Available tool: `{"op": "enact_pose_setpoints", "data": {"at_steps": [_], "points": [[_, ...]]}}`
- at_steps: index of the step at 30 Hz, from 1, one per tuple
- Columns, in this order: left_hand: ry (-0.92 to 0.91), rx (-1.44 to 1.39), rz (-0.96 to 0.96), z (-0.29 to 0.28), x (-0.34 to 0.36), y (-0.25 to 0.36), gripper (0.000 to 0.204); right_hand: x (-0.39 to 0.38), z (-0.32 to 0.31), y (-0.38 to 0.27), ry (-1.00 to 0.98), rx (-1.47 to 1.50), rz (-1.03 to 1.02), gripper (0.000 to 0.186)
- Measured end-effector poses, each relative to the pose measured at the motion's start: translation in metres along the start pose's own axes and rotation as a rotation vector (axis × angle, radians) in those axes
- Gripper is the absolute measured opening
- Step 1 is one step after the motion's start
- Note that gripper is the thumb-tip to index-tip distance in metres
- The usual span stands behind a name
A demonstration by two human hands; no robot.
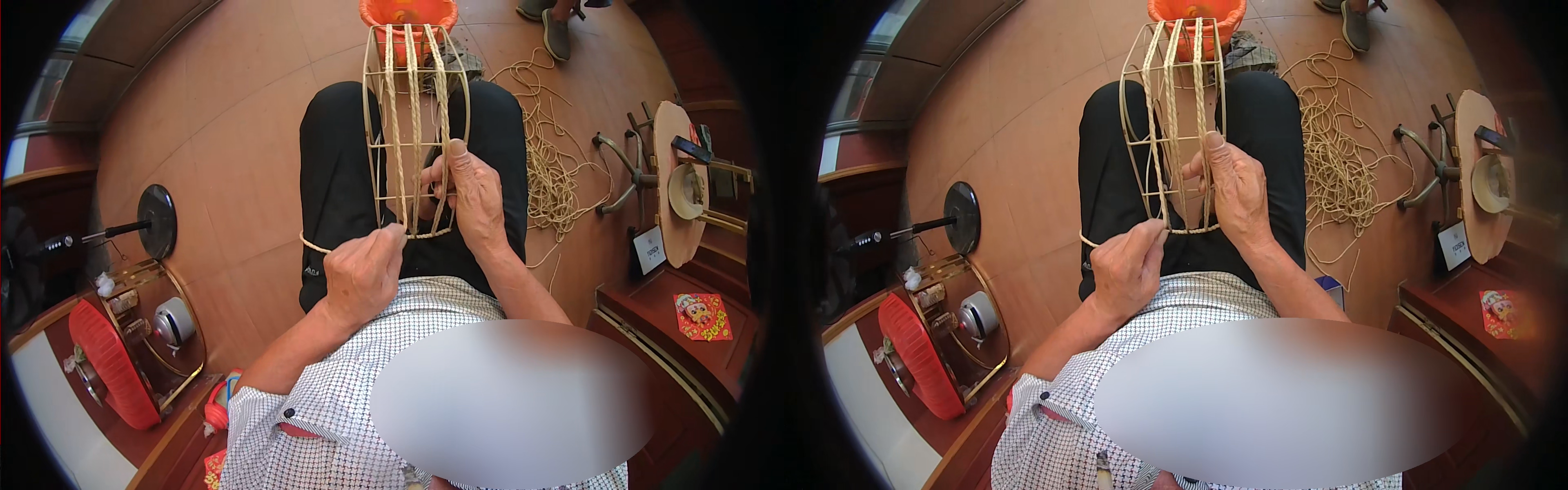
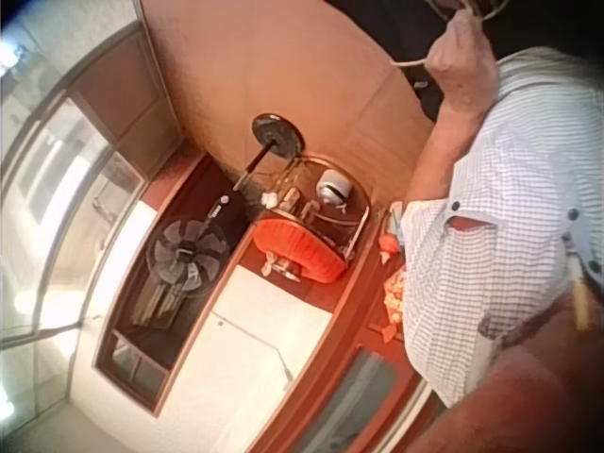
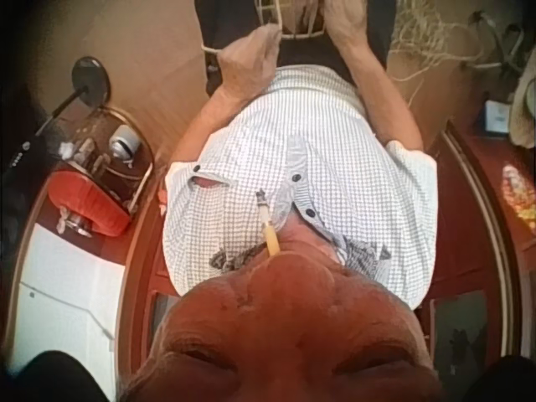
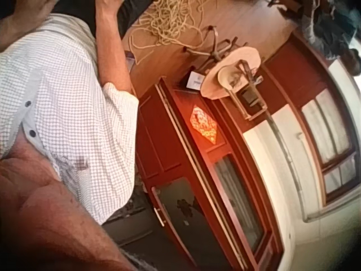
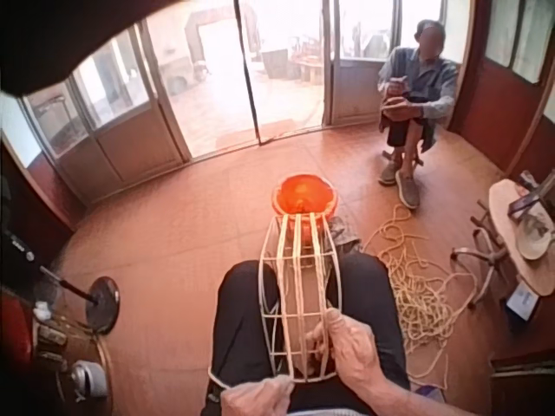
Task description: The person weaves cane strips onto a wooden frame by hand, wrapping, twisting, and threading the strips around the ribs of the structure.
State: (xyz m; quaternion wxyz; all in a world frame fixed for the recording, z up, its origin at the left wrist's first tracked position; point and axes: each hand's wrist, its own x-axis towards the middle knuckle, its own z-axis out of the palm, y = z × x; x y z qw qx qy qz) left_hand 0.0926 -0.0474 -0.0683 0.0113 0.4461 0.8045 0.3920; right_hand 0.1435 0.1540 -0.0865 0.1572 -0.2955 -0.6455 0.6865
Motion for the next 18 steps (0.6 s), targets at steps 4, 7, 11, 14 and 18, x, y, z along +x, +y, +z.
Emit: {"op": "enact_pose_setpoints", "data": {"at_steps": [4,7,11,14,18], "points": [[0.02,-0.089,0.009,-0.013,0.007,0.009,0.018,0.005,-0.002,0.002,-0.004,0.025,0.015,0.077],[0.003,-0.103,-0.027,-0.015,0.009,0.008,0.016,0.007,0.0,-0.002,0.015,0.04,0.05,0.076],[-0.014,0.005,-0.048,0.0,0.003,-0.011,0.013,0.009,-0.001,-0.002,0.005,0.061,0.04,0.076],[-0.042,0.021,-0.031,0.002,0.01,-0.01,0.012,0.015,-0.003,0.002,-0.004,0.1,0.042,0.075],[-0.08,0.073,-0.002,-0.002,0.026,-0.008,0.011,0.027,-0.01,-0.012,-0.001,0.108,0.122,0.07]]}}
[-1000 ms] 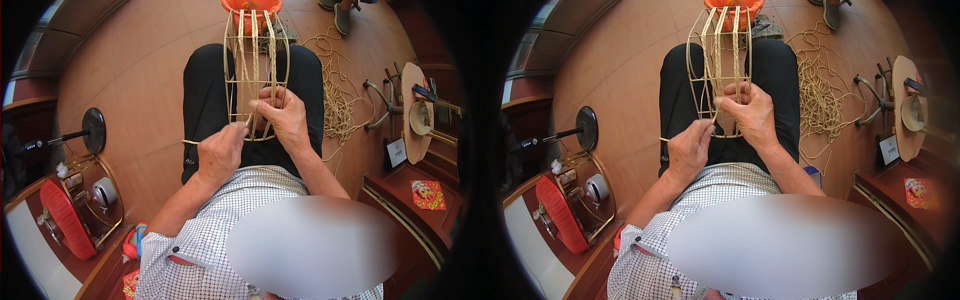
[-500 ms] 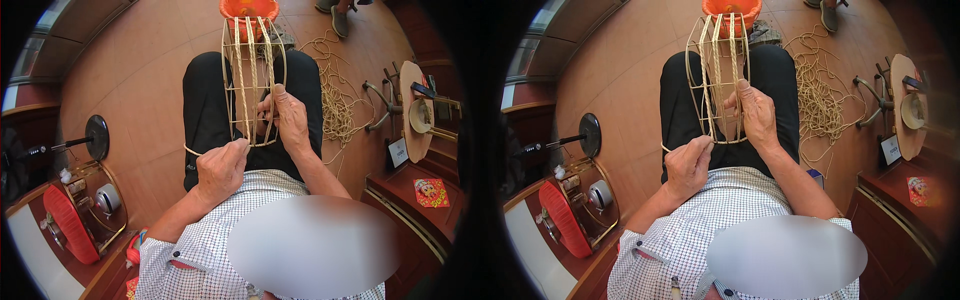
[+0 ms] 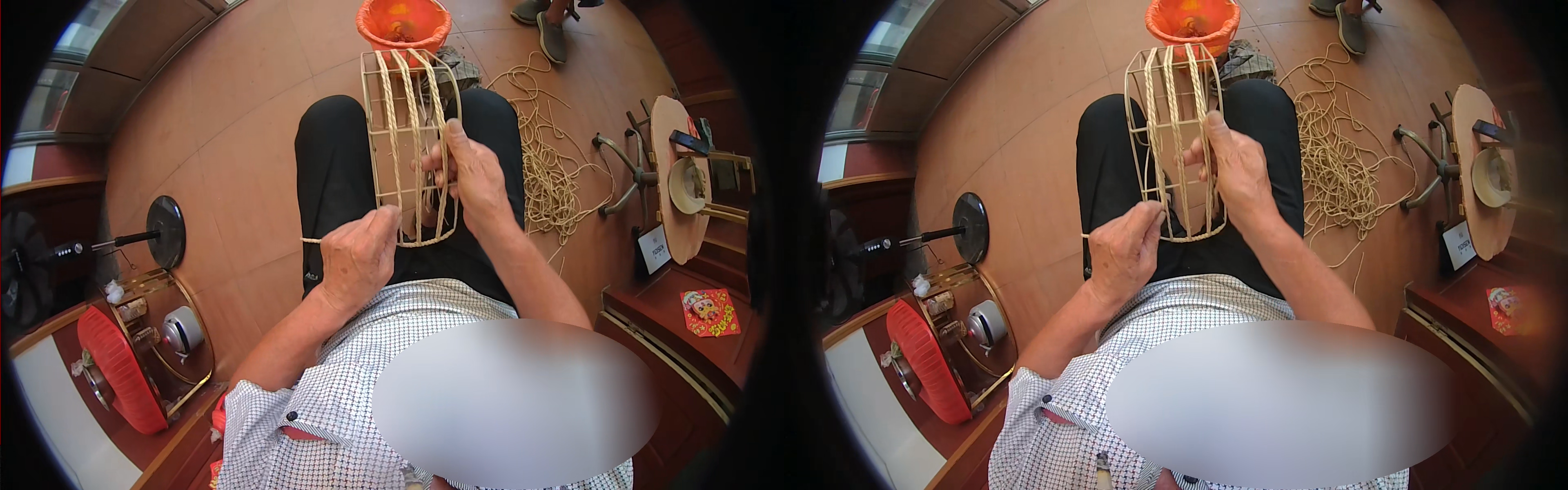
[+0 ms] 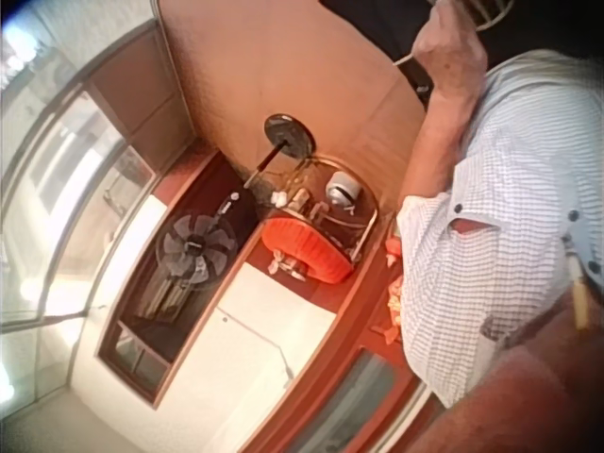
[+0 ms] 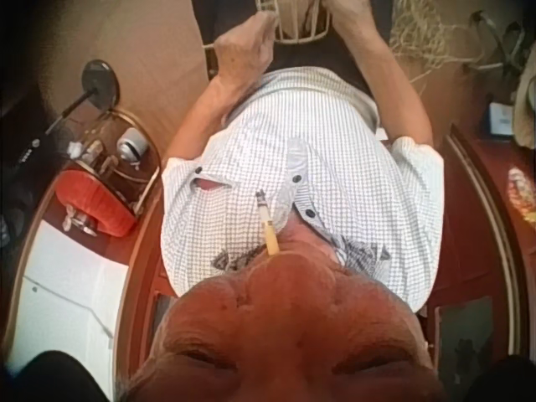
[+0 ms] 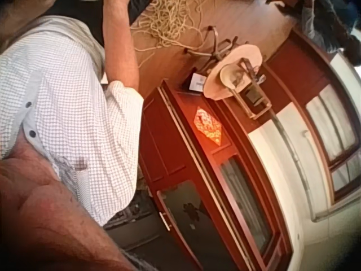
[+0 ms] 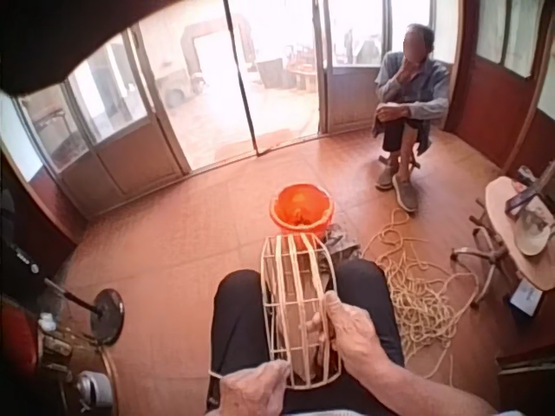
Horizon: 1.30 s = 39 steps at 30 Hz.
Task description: The person weaves cane strips onto a wooden frame by hand, wrapping, twisting, and threading the strips around the ribs of the structure.
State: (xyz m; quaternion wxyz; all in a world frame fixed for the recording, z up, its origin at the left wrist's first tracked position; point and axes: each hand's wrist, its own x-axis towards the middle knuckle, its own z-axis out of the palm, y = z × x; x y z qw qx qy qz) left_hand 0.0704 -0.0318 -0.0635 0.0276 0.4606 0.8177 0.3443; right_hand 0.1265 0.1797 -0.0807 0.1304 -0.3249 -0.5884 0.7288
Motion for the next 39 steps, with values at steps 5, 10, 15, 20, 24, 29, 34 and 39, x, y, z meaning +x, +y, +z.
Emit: {"op": "enact_pose_setpoints", "data": {"at_steps": [5,10,15,20,24,29,34,39], "points": [[-0.046,0.004,0.069,-0.024,0.038,0.003,0.009,0.034,-0.008,-0.043,-0.116,-0.025,0.18,0.058],[-0.046,0.113,0.088,-0.015,0.041,-0.016,0.012,0.044,-0.016,-0.046,-0.217,-0.015,0.254,0.058],[-0.101,0.275,0.127,-0.018,0.013,-0.013,0.025,0.017,-0.02,-0.043,-0.135,0.027,0.139,0.054],[-0.15,0.35,0.154,-0.027,0.001,-0.011,0.038,-0.058,-0.033,-0.011,0.121,-0.103,-0.296,0.027],[-0.314,0.294,0.144,-0.035,0.001,-0.013,0.038,-0.123,-0.024,0.017,-0.031,0.012,0.02,0.021],[-0.477,0.229,0.073,-0.047,0.002,-0.014,0.038,-0.131,-0.015,0.046,-0.28,0.105,0.35,0.032],[-0.578,0.154,0.007,-0.053,0.011,-0.014,0.035,-0.095,-0.004,0.039,-0.338,0.659,0.64,0.046],[-0.692,0.139,-0.008,-0.062,0.025,-0.014,0.029,-0.075,0.005,0.074,-0.588,1.113,0.691,0.051]]}}
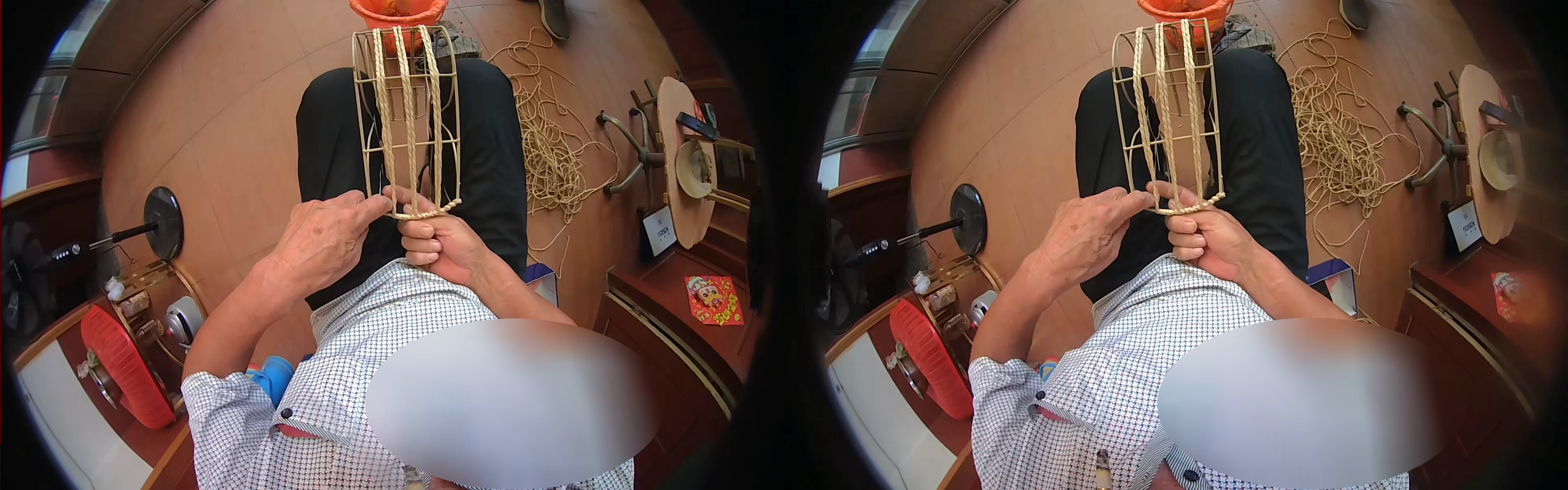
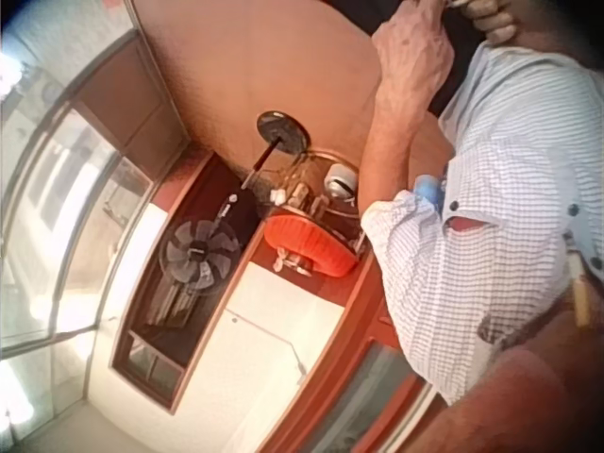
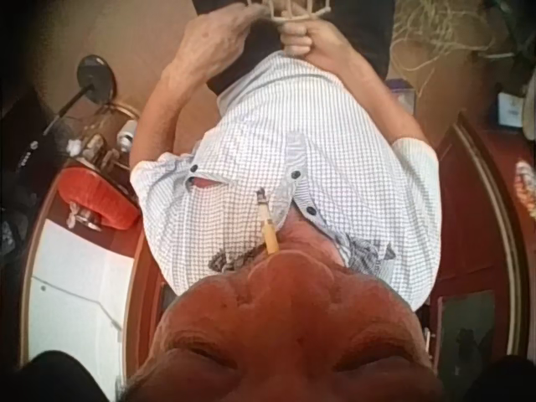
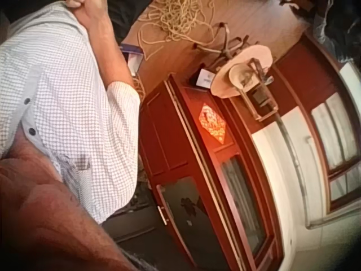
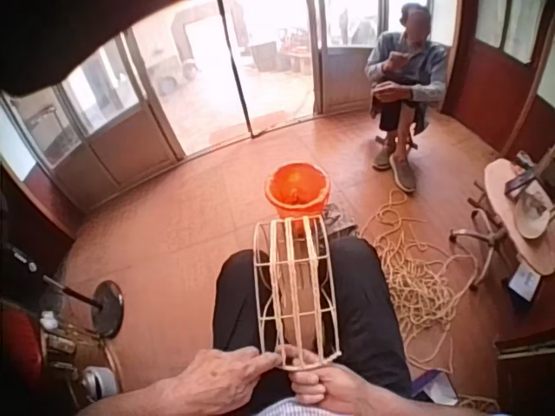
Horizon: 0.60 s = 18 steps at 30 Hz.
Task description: The person weaves cane strips onto a wooden frame by hand, wrapping, twisting, and threading the strips around the ribs of the structure.
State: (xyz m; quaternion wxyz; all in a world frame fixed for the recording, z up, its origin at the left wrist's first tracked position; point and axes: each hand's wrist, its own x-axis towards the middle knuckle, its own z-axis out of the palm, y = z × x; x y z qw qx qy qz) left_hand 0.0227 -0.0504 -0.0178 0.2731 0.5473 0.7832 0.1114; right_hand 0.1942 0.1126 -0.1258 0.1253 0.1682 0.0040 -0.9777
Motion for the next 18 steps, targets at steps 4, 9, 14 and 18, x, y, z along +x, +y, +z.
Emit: {"op": "enact_pose_setpoints", "data": {"at_steps": [4,9,14,18], "points": [[-0.041,0.003,-0.003,-0.01,0.008,0.0,0.023,0.008,0.001,0.0,-0.01,0.076,0.035,0.047],[-0.168,0.089,0.045,-0.023,0.022,0.005,0.019,0.019,-0.004,-0.003,-0.067,0.198,0.061,0.033],[-0.177,0.144,0.07,-0.022,0.02,0.005,0.015,0.027,-0.013,-0.001,-0.132,0.178,0.075,0.028],[-0.145,0.129,0.061,-0.023,0.019,0.01,0.008,0.03,-0.014,-0.003,-0.102,0.198,0.097,0.023]]}}
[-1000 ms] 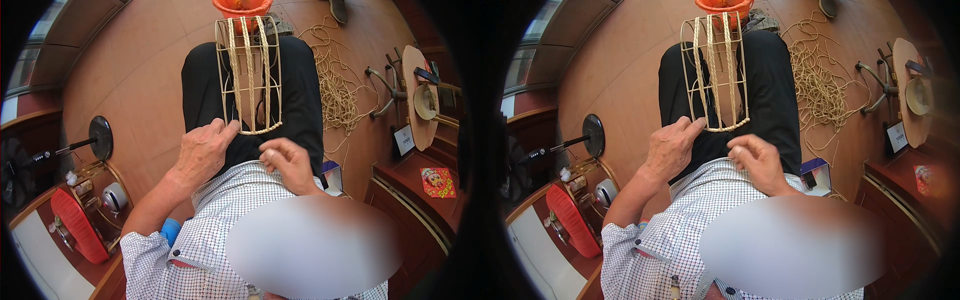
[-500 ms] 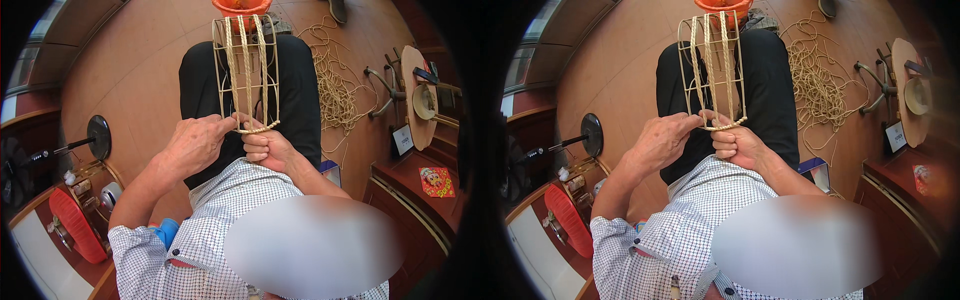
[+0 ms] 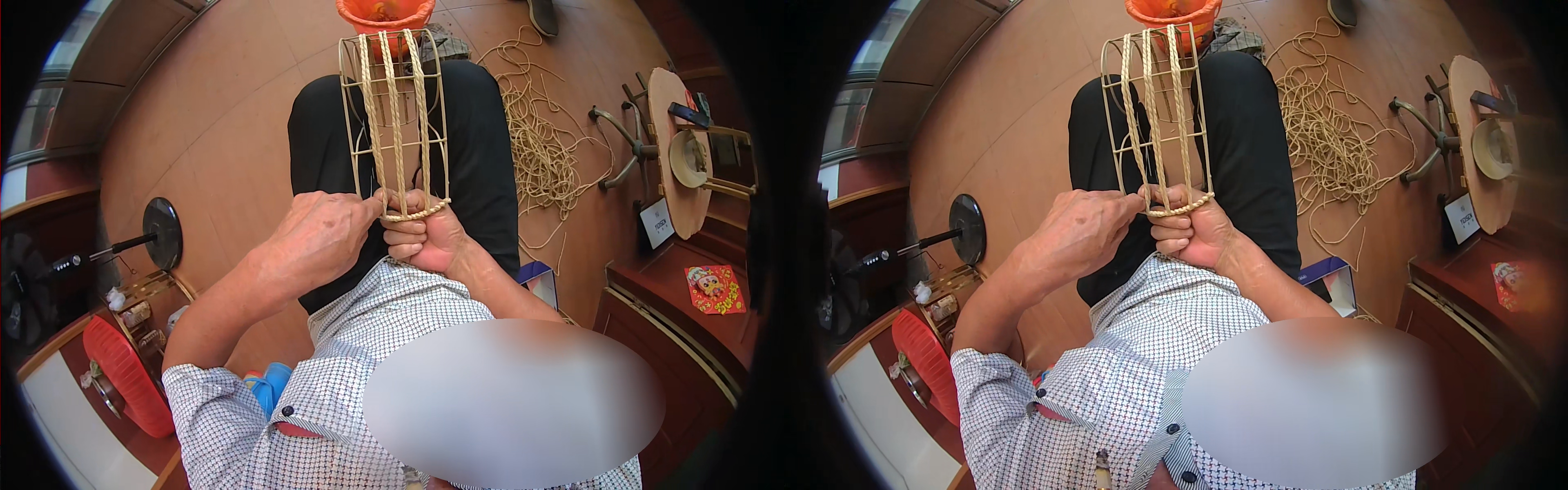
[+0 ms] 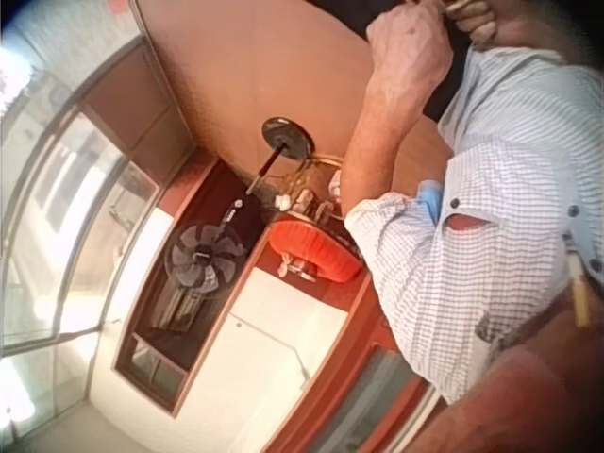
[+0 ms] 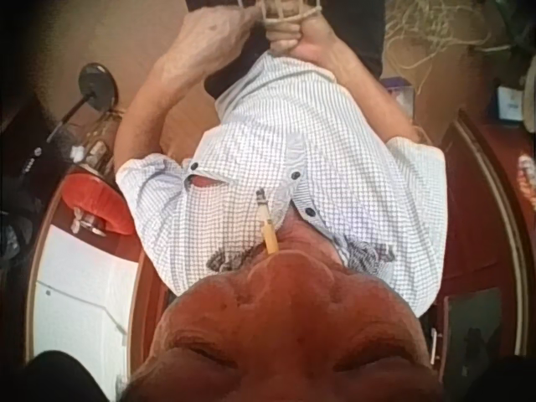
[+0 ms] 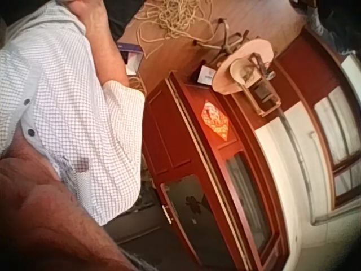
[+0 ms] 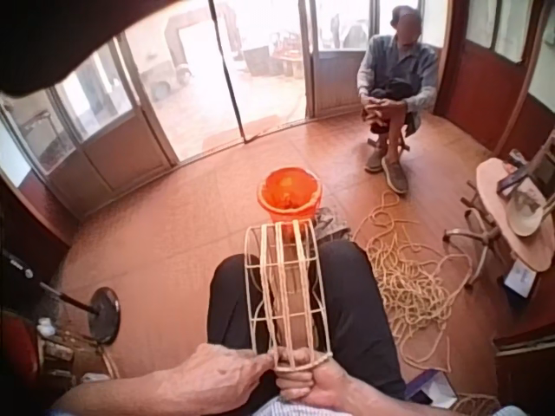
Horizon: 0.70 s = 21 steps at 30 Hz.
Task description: The person weaves cane strips onto a wooden frame by hand, wrapping, twisting, and threading the strips around the ribs of the structure.
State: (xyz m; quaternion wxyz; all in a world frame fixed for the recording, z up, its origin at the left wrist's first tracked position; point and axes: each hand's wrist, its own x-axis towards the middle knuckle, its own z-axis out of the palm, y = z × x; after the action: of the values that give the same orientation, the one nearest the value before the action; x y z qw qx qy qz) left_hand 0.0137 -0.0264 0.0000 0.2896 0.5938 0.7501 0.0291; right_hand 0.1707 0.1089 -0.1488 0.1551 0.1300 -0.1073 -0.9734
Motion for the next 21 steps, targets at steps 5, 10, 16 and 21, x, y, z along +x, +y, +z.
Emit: {"op": "enact_pose_setpoints", "data": {"at_steps": [5,10,16,21], "points": [[0.087,-0.057,-0.05,0.011,-0.005,0.008,0.006,0.0,0.002,0.0,0.007,-0.002,0.009,0.019],[0.146,-0.022,-0.101,0.022,-0.008,0.017,0.006,-0.001,0.004,0.001,0.026,-0.009,-0.002,0.018],[0.296,-0.032,-0.146,0.025,-0.02,0.021,0.012,-0.007,0.005,0.004,0.049,-0.083,-0.024,0.026],[0.467,-0.031,-0.082,0.019,-0.006,0.012,0.009,-0.009,0.007,0.003,0.032,-0.056,-0.001,0.026]]}}
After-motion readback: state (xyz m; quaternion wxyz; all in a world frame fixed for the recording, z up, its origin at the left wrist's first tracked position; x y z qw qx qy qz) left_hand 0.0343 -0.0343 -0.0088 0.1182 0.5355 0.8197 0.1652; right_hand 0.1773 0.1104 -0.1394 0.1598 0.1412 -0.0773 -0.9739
